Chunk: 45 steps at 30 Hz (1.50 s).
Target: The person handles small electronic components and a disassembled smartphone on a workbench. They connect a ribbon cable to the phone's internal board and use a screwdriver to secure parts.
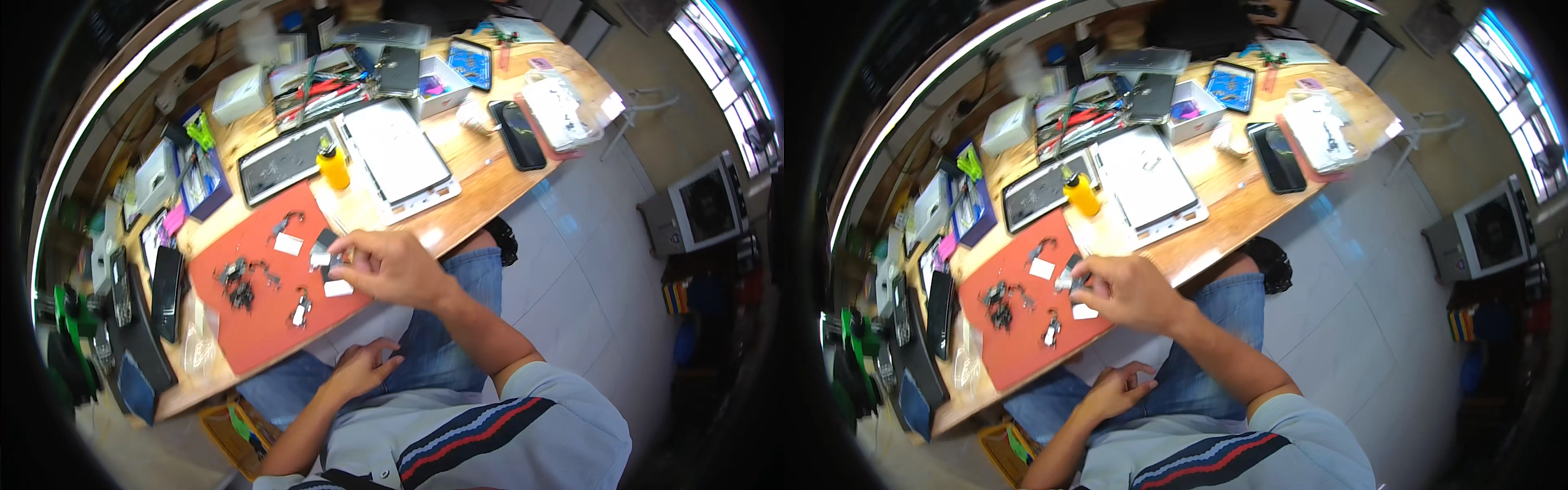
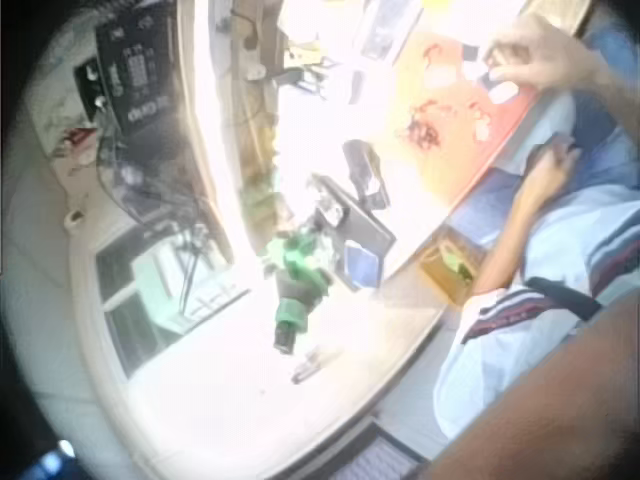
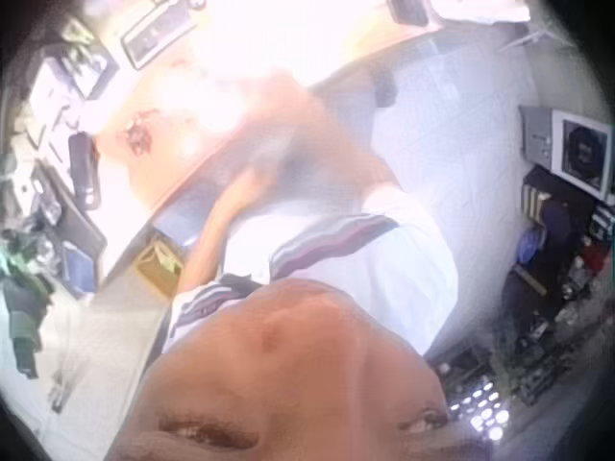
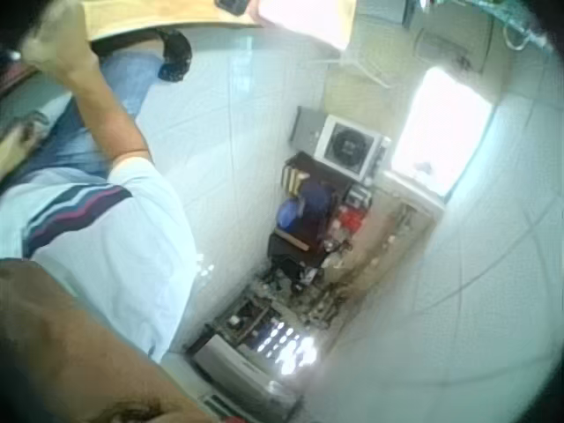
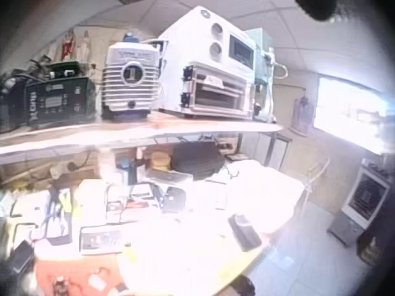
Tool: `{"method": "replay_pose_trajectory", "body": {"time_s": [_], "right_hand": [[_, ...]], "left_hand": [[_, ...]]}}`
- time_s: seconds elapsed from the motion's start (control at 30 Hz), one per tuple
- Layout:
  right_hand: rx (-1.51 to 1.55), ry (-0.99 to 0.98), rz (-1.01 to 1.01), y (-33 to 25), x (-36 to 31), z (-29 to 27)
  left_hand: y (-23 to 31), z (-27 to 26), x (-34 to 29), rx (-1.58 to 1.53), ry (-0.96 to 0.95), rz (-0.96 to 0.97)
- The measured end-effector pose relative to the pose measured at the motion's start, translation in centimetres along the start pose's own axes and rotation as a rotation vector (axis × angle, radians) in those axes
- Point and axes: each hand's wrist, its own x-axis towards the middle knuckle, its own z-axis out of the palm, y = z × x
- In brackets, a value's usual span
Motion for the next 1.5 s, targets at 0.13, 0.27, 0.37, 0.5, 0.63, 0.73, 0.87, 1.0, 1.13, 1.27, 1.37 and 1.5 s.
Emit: {"method": "replay_pose_trajectory", "body": {"time_s": [0.13,0.27,0.37,0.5,0.63,0.73,0.87,1.0,1.13,1.27,1.37,1.5], "right_hand": [[0.017,-0.021,-0.042,0.9,-1.5,0.6],[0.093,0.076,-0.010,0.6,-1.4,-0.1],[0.171,0.108,0.043,1.0,-1.2,0.1],[0.306,0.203,0.185,1.1,-1.4,-0.2],[0.284,0.262,0.155,1.3,-1.2,0.4],[0.321,0.345,0.197,0.9,-1.0,0.7],[0.180,0.337,0.187,1.4,-1.0,0.7],[0.085,0.286,0.187,1.5,-0.5,1.6],[0.125,0.365,0.186,1.1,-0.4,1.2],[0.256,0.365,0.173,1.6,-0.3,0.5],[0.334,0.349,0.169,1.4,-0.7,-0.1],[0.366,0.302,0.131,1.5,-1.3,-0.1]], "left_hand": [[-11.5,4.0,4.0,0.076,-0.099,-0.156],[-11.0,2.2,8.4,0.421,-0.083,0.137],[-10.0,0.3,10.0,0.471,-0.075,0.092],[-9.4,-1.2,12.2,0.549,-0.066,0.067],[-9.0,-1.5,12.5,0.590,-0.019,0.043],[-8.6,-0.9,13.0,0.602,0.006,0.025],[-8.5,0.0,13.4,0.608,0.021,-0.016],[-8.7,-0.7,14.0,0.635,0.019,-0.095],[-9.7,-2.5,14.1,0.646,-0.001,-0.212],[-12.9,-3.1,10.3,0.608,-0.048,-0.388],[-15.2,-1.6,6.6,0.606,-0.094,-0.522],[-16.6,1.8,1.8,0.631,-0.137,-0.704]]}}
